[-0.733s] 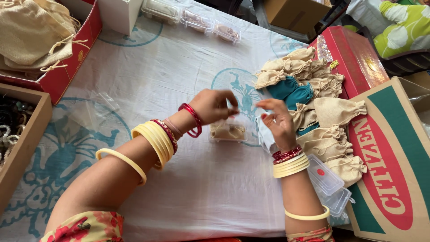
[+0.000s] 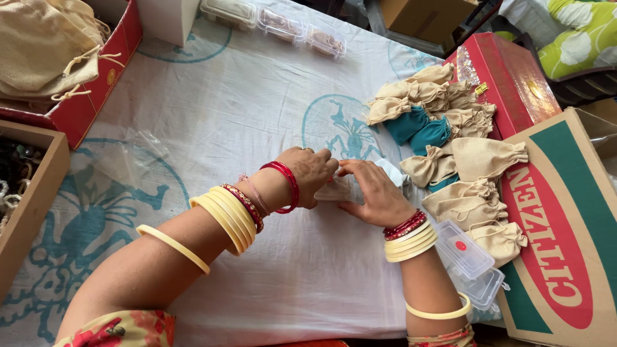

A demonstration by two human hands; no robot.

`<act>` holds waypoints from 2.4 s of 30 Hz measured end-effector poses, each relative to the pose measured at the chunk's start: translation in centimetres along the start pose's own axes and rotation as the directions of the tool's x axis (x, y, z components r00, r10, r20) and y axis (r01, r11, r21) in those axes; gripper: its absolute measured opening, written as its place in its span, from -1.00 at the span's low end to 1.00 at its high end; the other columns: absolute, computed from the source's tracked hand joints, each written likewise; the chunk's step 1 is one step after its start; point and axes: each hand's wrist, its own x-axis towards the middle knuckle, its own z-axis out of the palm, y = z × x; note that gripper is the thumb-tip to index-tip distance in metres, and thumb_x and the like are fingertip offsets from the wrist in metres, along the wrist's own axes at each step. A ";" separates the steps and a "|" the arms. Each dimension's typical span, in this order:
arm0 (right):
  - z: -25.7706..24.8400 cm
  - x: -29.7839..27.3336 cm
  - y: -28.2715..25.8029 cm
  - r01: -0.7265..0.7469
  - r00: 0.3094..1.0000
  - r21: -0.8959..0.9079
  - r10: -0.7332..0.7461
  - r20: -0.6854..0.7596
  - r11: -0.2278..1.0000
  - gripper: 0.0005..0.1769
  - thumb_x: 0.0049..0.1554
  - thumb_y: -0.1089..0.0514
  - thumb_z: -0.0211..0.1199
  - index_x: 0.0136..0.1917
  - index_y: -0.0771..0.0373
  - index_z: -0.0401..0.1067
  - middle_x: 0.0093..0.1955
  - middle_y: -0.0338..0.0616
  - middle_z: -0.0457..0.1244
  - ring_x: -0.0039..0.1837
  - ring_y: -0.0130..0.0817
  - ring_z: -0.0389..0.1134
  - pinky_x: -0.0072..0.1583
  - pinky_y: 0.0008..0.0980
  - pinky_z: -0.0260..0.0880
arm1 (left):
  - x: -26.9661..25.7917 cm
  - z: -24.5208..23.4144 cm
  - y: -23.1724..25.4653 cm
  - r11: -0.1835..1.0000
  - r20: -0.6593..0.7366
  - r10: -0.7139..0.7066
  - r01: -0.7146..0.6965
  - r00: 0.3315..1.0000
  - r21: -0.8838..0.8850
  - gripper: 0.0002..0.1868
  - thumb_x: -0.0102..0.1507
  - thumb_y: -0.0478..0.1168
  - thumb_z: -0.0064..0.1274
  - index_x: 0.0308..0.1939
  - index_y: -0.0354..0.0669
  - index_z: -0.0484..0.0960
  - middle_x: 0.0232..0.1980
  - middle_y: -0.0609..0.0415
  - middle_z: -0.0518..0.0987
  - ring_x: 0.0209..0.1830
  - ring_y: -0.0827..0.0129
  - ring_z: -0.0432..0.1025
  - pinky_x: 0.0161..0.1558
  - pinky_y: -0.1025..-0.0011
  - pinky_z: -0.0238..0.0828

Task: Packaging jewelry items and beads into small plastic containers and fabric pouches.

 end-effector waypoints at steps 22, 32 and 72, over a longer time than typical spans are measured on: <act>2.1 -0.5 4.1 -0.264 0.952 0.092 0.275 -0.137 0.960 -0.10 0.09 -0.18 0.36 0.55 0.16 0.12 0.25 -0.06 0.32 0.25 -0.21 0.36 0.26 -0.19 0.39 | 1.2 2.0 -7.2 0.949 -0.615 -0.311 0.273 0.724 -0.159 -0.75 0.16 -0.27 0.07 -0.08 -0.09 0.60 0.01 -0.10 0.55 0.04 -0.04 0.46 0.02 0.06 0.40; 1.1 -0.1 1.2 -0.220 0.963 -0.005 0.217 -0.161 0.975 -0.12 0.09 -0.09 0.36 0.55 0.16 0.09 0.35 -0.01 0.23 0.24 -0.10 0.32 0.29 -0.12 0.28 | 1.1 2.6 -8.5 0.958 -0.620 -0.264 0.127 0.739 -0.257 -0.70 0.04 -0.18 0.20 -0.14 0.07 0.66 0.06 -0.06 0.57 0.03 -0.06 0.45 0.10 0.09 0.40; 0.8 11.3 4.4 -0.296 0.923 -0.364 0.166 -0.348 0.883 -0.15 -0.21 0.00 0.61 0.32 0.11 0.38 0.23 -0.06 0.26 0.34 0.00 0.18 0.39 -0.07 0.16 | 4.0 5.7 -8.1 0.663 -0.419 -0.631 0.173 0.653 -0.728 -0.54 0.17 -0.06 0.25 0.09 -0.13 0.52 0.08 -0.09 0.53 0.12 0.02 0.42 0.16 0.16 0.34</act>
